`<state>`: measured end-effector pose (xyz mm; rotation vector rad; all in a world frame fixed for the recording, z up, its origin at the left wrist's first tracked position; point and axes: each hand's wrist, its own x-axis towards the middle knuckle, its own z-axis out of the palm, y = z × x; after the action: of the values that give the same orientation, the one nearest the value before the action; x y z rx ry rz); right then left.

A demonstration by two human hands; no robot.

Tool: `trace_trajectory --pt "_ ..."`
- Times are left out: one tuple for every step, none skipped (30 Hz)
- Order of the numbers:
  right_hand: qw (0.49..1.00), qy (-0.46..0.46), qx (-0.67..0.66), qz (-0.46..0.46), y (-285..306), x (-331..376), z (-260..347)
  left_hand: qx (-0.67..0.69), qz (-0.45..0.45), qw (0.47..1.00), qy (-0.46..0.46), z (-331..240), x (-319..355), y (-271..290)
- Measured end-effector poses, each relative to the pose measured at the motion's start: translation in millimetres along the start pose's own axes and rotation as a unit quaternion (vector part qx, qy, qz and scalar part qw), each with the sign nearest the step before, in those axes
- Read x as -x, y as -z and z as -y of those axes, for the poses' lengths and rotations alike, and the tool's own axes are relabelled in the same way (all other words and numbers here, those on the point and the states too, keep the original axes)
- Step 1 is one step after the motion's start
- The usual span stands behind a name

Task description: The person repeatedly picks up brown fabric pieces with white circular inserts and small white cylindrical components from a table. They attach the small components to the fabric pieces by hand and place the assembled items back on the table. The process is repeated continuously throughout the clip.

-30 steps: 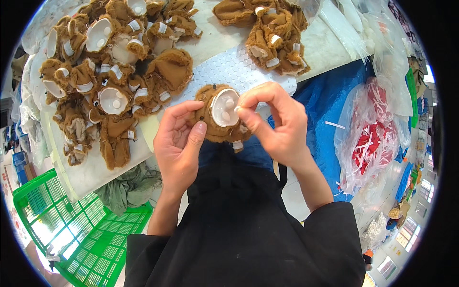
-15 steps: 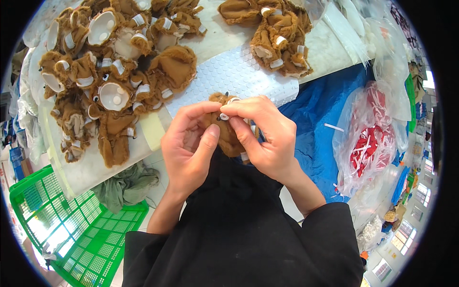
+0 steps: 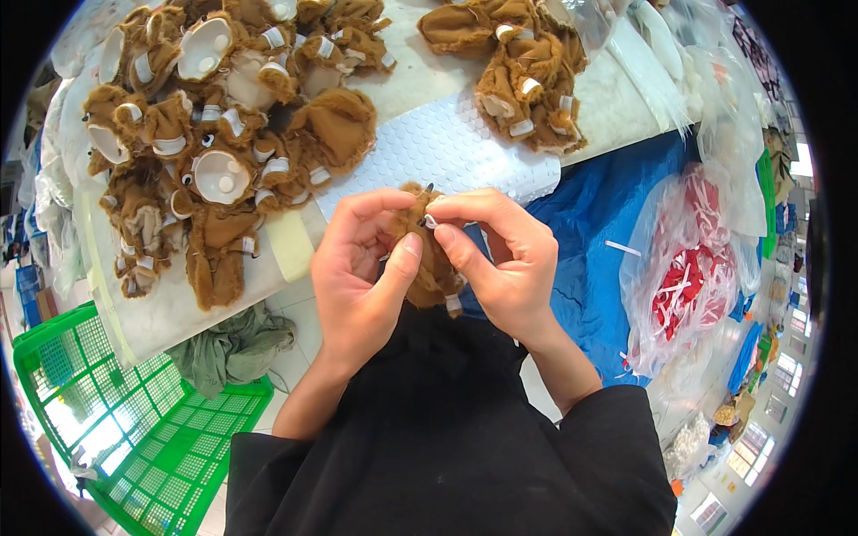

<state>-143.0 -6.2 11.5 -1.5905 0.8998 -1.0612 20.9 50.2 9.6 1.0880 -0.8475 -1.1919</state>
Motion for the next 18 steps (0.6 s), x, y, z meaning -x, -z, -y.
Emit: trace_trajectory --pt "1.000 0.001 -0.007 -0.009 -1 -2 0 -0.009 0.001 1.000 -0.013 1 -2 0" --pt "1.000 0.002 -0.014 -0.018 -1 -5 1 -0.014 0.006 1.000 -0.017 3 -2 0" --pt "1.000 0.008 -0.002 -0.020 0 -5 1 -0.019 0.011 1.000 -0.022 5 -1 0" --pt "1.000 0.014 0.010 -0.019 2 -3 2 -0.025 0.015 0.999 -0.026 6 -1 0" --pt "0.999 0.020 0.022 -0.019 3 -3 2 -0.044 0.002 0.999 -0.025 3 -1 -3" --pt "0.999 0.029 0.030 -0.020 3 -4 3 -0.060 0.010 0.997 -0.037 3 -2 -3" --pt "0.998 0.035 0.038 -0.021 2 -4 4 -0.076 0.017 0.996 -0.046 1 -2 -2" --pt "0.998 0.042 0.044 -0.020 1 -5 5 -0.093 0.024 0.994 -0.055 0 -1 -1" --pt "0.995 0.067 0.067 -0.021 3 -7 6 -0.112 0.001 0.990 -0.090 6 -3 -1" --pt "0.994 0.056 0.095 -0.022 4 -8 9 -0.126 0.000 0.987 -0.100 6 -3 -3" --pt "0.993 0.052 0.105 -0.017 2 -9 12 -0.158 -0.011 0.981 -0.114 2 -2 -2" --pt "0.992 0.049 0.115 -0.009 1 -9 17 -0.190 -0.026 0.973 -0.127 -2 -1 -2" --pt "0.991 0.051 0.120 -0.021 -2 -10 20 -0.180 -0.009 0.977 -0.113 -2 0 -1" --pt "0.990 0.057 0.124 -0.031 -5 -9 20 -0.171 0.003 0.980 -0.102 -1 -1 0" --pt "0.994 0.039 0.093 -0.039 -7 -5 18 -0.151 0.009 0.985 -0.079 -2 1 1" --pt "0.997 0.022 0.066 -0.043 -6 -2 13 -0.128 0.014 0.990 -0.060 -3 3 1" --pt "0.998 0.004 0.043 -0.035 -2 0 12 -0.097 0.015 0.993 -0.062 -5 2 -1" --pt "0.999 -0.014 0.023 -0.027 3 2 9 -0.064 0.020 0.996 -0.066 -6 1 -2"
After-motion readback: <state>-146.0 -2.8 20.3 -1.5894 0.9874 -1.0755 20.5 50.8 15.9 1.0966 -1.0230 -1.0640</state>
